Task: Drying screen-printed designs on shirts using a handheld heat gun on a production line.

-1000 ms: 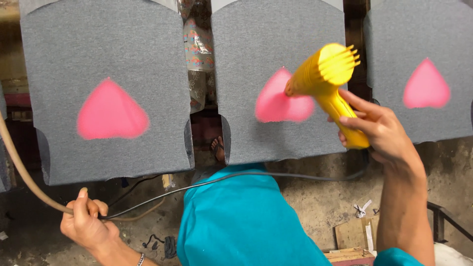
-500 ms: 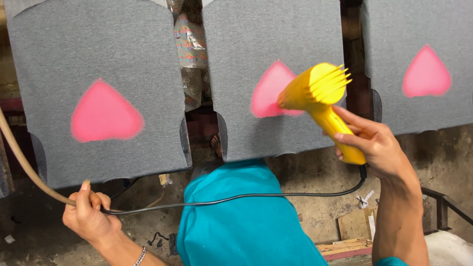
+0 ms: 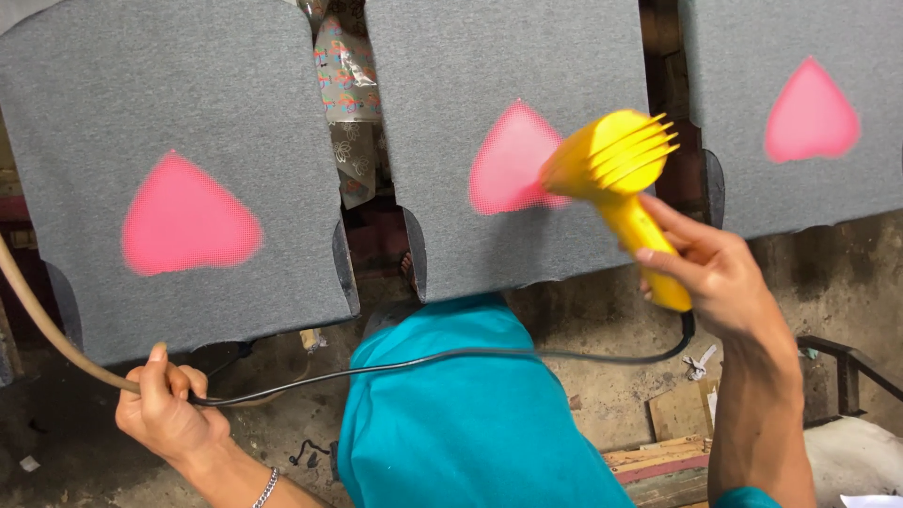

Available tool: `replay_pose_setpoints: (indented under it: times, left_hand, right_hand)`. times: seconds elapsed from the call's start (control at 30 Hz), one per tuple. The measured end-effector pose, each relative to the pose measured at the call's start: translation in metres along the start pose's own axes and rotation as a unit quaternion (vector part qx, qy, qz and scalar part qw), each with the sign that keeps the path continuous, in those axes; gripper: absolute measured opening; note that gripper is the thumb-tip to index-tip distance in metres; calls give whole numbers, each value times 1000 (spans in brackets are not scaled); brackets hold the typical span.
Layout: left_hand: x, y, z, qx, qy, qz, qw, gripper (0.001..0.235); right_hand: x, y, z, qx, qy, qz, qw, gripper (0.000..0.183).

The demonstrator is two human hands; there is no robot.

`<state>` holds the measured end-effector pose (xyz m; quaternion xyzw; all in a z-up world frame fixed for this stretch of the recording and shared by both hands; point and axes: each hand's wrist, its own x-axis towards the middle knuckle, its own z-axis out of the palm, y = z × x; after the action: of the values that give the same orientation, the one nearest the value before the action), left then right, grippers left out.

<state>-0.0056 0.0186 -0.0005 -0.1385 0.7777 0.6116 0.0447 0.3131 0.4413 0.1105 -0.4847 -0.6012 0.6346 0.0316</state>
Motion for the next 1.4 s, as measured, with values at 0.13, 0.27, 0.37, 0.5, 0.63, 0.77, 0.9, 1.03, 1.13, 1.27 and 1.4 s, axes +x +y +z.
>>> replay_pose_setpoints:
  times: [0.13,0.27,0.37,0.5,0.63,0.77,0.9,1.03,1.13,1.27,1.4]
  left_hand:
    - [-3,4,1,18,6,-5,1000,57]
    - [-4,3,6,-4,6,-18,1000,56]
    - [1,1,6,-13,1,-15,1000,54]
    - [-1,6,8,-15,-2,-15,1000,53]
    - [-3,7,10,-16,-9,-11,1000,55]
    - [0,7,12,-20,-8,-13,1000,55]
    - [3,7,3,-22,3,1,1000,55]
    - [-1,7,1,-8,12,-12,1000,56]
    - [0,4,2,-8,4,-18,1000,56]
    - [10,-5,-13,-37,4,0,999,54]
    - [8,-8,-25,-33,2,-3,999,56]
  right_hand:
    - [-5,4,-11,-18,43,-8,999,73]
    - [-13,6,-2,5,3,51,999,71]
    - [-8,18,-7,16,20,10,1000,70]
    - [-14,8,-16,-3,91,3,996,69]
    - [-18,9,-18,3,76,25,997,70]
    - [7,11,-4,55,27,-25,998,71]
    - [-4,-3,-10,42,63,-5,997,72]
    - [-2,-6,-15,8,76,20,997,70]
    - [24,-7,-4,34,46,-2,998,73]
    - [33,-19,0,42,37,-40,998,74]
    - [14,-18,-15,11,76,11,997,73]
